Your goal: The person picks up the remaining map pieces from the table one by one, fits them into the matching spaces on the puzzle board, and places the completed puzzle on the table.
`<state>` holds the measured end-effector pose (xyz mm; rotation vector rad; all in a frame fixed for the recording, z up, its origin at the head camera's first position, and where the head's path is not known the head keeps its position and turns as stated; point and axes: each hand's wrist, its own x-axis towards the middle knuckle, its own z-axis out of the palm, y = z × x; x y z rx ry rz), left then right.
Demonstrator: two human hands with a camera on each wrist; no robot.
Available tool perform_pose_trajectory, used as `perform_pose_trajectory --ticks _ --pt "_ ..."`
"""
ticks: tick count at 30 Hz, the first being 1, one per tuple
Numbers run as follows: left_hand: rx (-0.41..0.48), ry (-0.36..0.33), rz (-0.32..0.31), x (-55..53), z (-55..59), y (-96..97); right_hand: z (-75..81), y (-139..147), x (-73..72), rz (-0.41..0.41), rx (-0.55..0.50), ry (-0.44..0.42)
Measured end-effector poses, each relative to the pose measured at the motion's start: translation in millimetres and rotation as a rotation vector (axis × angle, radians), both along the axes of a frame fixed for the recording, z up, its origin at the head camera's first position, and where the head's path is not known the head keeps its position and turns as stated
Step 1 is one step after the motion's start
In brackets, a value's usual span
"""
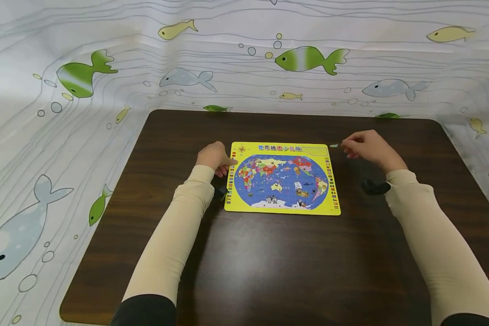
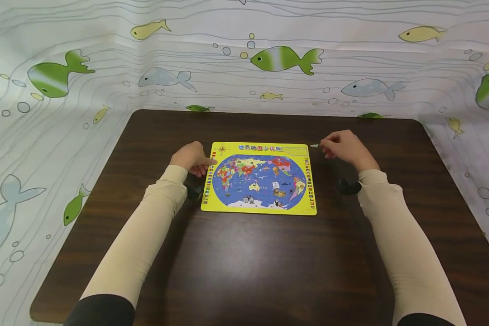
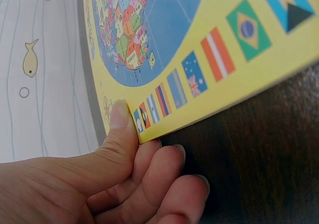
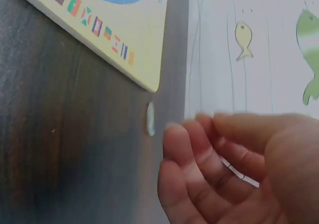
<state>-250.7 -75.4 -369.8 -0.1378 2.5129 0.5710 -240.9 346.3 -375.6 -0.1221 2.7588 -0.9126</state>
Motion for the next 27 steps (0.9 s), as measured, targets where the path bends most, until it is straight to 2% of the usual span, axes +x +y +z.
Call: perform_pose_trajectory --ticks 4,14,20,27 --pt "-0.002 0.015 -0.004 -0.3 2.2 -1.9 -3.8 5.3 -1.4 -0.067 -0.028 -0.017" --pt "-0.011 0.012 0.002 -3.0 5.9 -2.0 -11.5 -4.4 -5.3 -0.177 0.007 -0.041" --pt "-0.006 0.006 -0.002 -1.4 4.5 -1.1 -16.8 -17.7 -8.9 -0.268 0.041 -0.035" --pt "-0.005 -0.004 -0.003 1.2 0.1 -0.9 -22.5 -30.2 -9.1 -0.321 0.085 -0.014"
